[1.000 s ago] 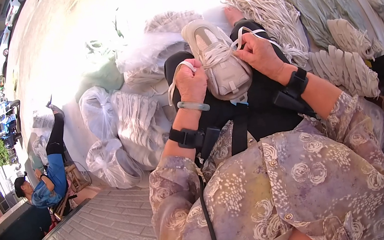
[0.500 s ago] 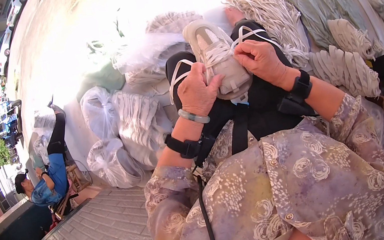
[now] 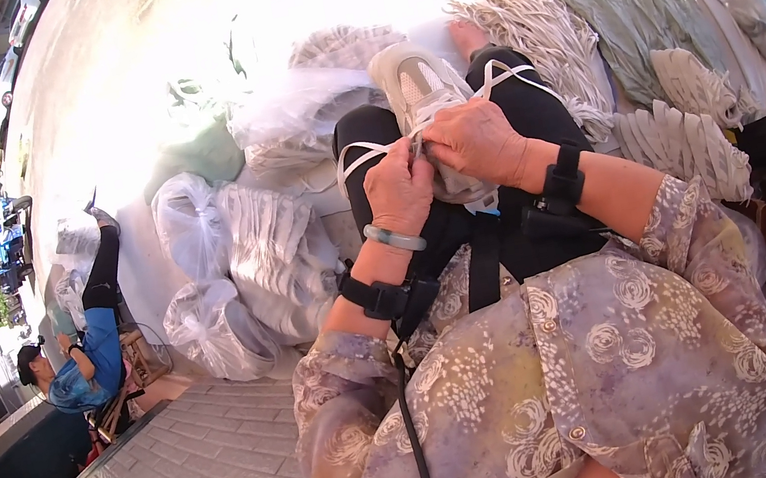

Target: Lacing and tying several pairs of white sneakers while seated in an outdoor manufacturing area.

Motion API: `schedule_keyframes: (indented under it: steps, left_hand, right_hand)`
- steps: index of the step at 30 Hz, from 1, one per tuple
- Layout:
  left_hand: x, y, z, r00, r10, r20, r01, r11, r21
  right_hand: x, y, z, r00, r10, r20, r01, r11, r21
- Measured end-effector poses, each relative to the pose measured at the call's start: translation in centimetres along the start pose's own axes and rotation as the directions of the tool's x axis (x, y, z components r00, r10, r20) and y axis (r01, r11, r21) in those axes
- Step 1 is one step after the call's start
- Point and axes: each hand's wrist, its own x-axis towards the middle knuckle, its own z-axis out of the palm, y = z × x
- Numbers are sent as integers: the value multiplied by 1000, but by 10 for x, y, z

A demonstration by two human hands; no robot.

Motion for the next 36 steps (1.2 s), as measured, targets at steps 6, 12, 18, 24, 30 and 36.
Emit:
schedule_keyframes:
  steps: [6, 12, 18, 24, 30, 36]
  left_hand:
    - [2, -11, 6, 990, 132, -60, -137, 985, -102]
    - [0, -7, 7, 990, 96, -104, -106, 990, -96]
    - [1, -17, 14, 990, 78, -116, -93, 988, -125]
    - [-4, -16, 10, 989, 79, -122, -82, 997, -15]
    - [-10, 2, 11, 976, 178, -128, -169, 983, 73]
    - [-12, 10, 1, 997, -38, -72, 30, 994, -105]
  right_hand:
    - [10, -3, 8, 998, 48, 36, -45, 995, -95]
    - [12, 3, 6, 977, -211, 8, 211, 968, -134]
    - [7, 3, -1, 916, -396, -59, 379, 906, -191]
    - [-58, 23, -53, 954, -221, -201, 198, 972, -130]
    - [-232, 169, -104, 761, 528, -378, -577, 817, -20]
    - [-307, 216, -90, 657, 723, -213, -741, 671, -8]
